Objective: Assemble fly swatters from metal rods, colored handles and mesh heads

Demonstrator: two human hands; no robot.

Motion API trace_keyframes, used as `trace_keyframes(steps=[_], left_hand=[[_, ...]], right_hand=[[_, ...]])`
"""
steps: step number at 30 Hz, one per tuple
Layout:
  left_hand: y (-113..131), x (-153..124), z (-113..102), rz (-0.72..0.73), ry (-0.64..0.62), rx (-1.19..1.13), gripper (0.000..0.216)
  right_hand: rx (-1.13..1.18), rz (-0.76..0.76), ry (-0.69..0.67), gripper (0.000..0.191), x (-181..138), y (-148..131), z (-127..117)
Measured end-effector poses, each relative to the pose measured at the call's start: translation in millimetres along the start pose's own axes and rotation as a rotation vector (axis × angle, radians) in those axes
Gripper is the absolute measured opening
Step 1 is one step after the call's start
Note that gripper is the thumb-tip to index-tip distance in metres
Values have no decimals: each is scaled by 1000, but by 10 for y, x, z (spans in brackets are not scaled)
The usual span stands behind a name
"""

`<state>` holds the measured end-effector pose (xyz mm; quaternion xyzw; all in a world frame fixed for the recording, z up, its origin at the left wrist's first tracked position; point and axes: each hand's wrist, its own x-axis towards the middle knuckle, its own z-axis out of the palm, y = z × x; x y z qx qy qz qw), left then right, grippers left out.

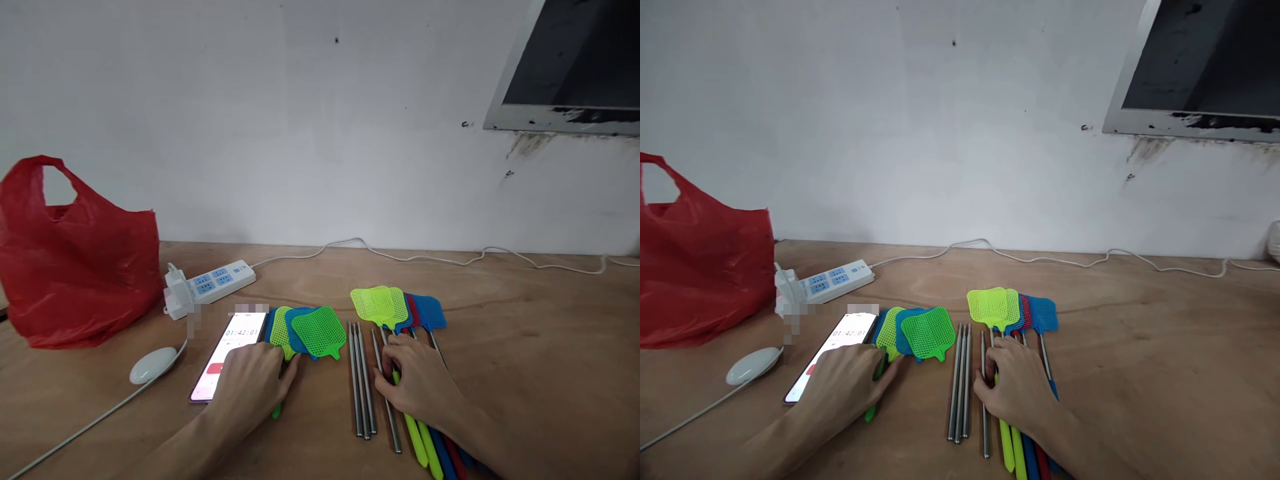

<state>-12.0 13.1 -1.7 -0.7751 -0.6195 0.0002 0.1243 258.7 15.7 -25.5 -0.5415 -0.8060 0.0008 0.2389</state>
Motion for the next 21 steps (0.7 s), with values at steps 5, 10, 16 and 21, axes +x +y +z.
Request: trace_keyframes(steps=[5,10,16,21], left_hand=[[-1,-12,-15,2,-31,20,54],[13,-19,-12,58,-51,-33,46],[14,-36,43,279,88,-174,37],[64,-100,21,512,209,-435,33]], right_hand=[[41,43,8,23,0,-1,19],[158,72,49,25,28,24,10],[329,94,90,21,55,67,-14],[859,334,56,22,108,91,-62]])
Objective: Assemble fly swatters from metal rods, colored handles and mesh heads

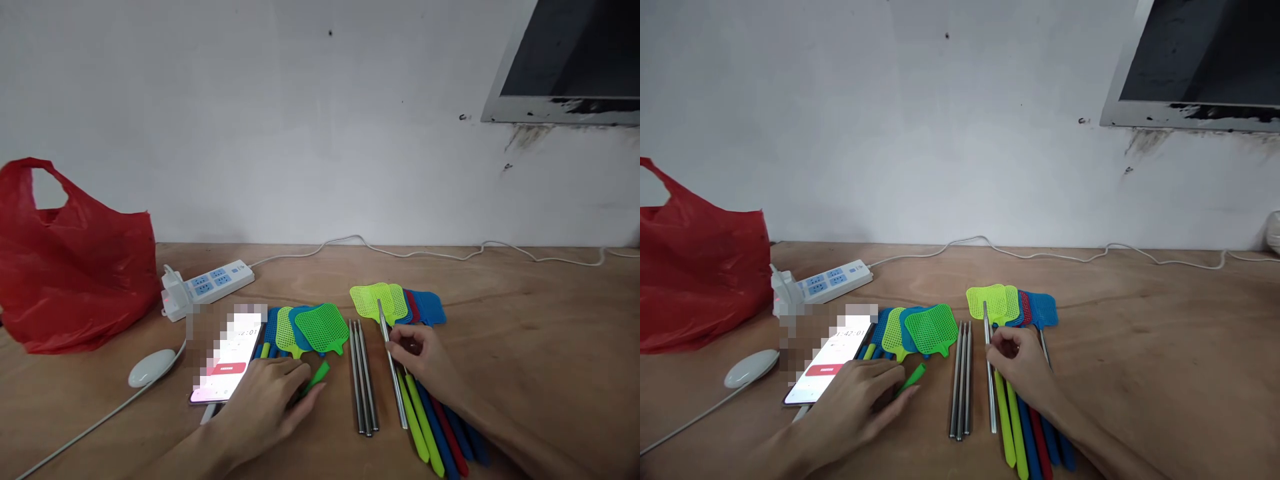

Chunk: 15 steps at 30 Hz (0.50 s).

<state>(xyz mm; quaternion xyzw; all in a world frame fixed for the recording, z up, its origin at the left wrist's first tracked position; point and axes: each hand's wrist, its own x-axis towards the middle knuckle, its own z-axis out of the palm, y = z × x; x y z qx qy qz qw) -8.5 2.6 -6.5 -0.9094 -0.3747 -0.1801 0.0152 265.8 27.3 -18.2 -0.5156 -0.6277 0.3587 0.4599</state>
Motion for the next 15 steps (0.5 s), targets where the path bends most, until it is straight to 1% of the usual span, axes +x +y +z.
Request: trace_keyframes(steps=[2,4,7,11,13,15], left_hand=[[34,-3,-17,7,-1,-85,31],[51,-4,-30,-6,-15,-134,28],[44,-6,-28,-18,-29,-163,25],[28,-8,-5,-23,-38,-165,22],[29,-7,1,-32,-50,-166,22],[32,-5,2,-37,-57,-165,22]], right_hand=[[240,131,2,26,17,-41,-26],[434,250,34,25,25,-95,-51],[618,356,56,25,24,-171,-65],[736,362,-75,28,0,-212,-35],[732,339,-135,30,-22,-205,-12],[709,317,-167,31,-45,-185,8]])
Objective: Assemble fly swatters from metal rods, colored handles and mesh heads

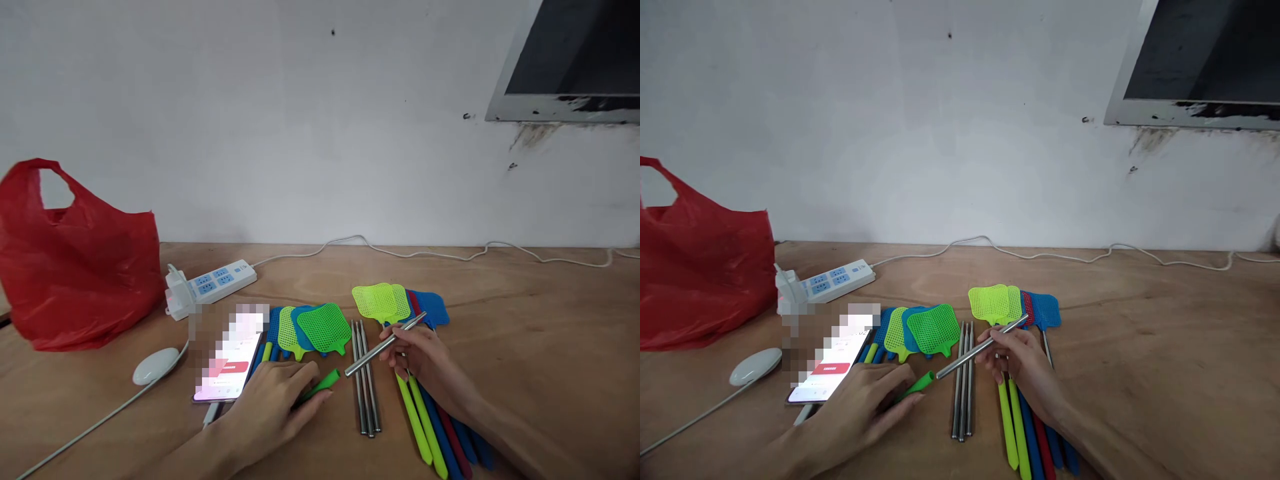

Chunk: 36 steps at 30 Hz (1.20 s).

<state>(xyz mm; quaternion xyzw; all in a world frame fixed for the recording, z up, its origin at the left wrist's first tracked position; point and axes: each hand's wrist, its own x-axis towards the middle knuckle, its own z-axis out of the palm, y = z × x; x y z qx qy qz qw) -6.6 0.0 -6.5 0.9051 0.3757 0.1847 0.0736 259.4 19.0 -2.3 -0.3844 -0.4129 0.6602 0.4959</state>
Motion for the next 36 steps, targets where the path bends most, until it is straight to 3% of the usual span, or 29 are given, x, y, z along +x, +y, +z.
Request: trace_keyframes(steps=[28,36], left_hand=[[-24,-26,70,13,4,23,28],[-9,-26,63,20,8,1,30]], right_hand=[[-149,-145,-54,23,-18,100,-55],[-362,-36,-158,29,-64,70,-17]])
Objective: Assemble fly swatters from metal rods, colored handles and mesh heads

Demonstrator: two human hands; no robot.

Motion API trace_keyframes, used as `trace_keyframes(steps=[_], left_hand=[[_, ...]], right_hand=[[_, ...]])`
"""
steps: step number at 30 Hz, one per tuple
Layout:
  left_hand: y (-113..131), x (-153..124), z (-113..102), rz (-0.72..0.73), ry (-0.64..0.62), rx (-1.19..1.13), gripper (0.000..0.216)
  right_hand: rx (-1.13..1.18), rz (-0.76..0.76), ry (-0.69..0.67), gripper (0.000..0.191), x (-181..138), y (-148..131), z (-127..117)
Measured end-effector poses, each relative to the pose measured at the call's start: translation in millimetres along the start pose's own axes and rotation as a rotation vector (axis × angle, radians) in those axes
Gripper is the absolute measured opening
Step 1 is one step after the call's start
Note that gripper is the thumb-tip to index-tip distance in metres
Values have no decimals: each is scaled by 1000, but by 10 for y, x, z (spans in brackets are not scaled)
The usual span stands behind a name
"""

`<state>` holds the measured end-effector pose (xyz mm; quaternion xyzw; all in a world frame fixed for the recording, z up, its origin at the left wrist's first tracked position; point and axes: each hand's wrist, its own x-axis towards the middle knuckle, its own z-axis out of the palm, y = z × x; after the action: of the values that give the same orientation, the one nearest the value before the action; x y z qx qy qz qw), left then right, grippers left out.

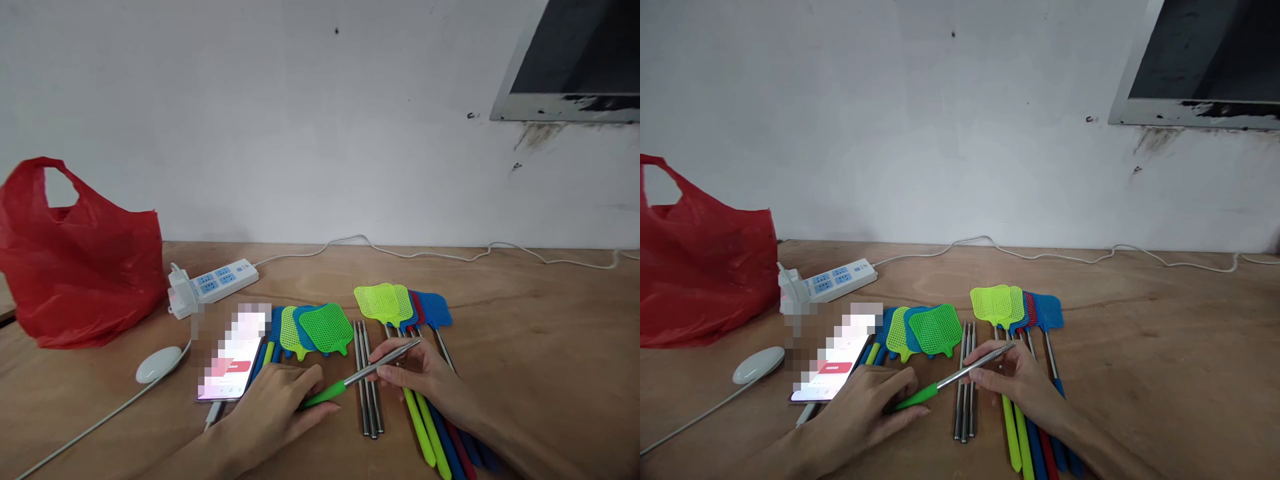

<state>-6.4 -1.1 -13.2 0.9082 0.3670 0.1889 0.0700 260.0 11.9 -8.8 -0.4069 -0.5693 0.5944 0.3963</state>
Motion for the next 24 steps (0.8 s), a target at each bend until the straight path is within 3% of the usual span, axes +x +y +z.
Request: trace_keyframes(steps=[16,24], left_hand=[[40,-9,-26,-51,-41,-118,30],[91,50,-122,-46,-81,-81,15]], right_hand=[[-15,51,-106,25,-53,-10,32],[230,-11,119,27,11,-30,-1]])
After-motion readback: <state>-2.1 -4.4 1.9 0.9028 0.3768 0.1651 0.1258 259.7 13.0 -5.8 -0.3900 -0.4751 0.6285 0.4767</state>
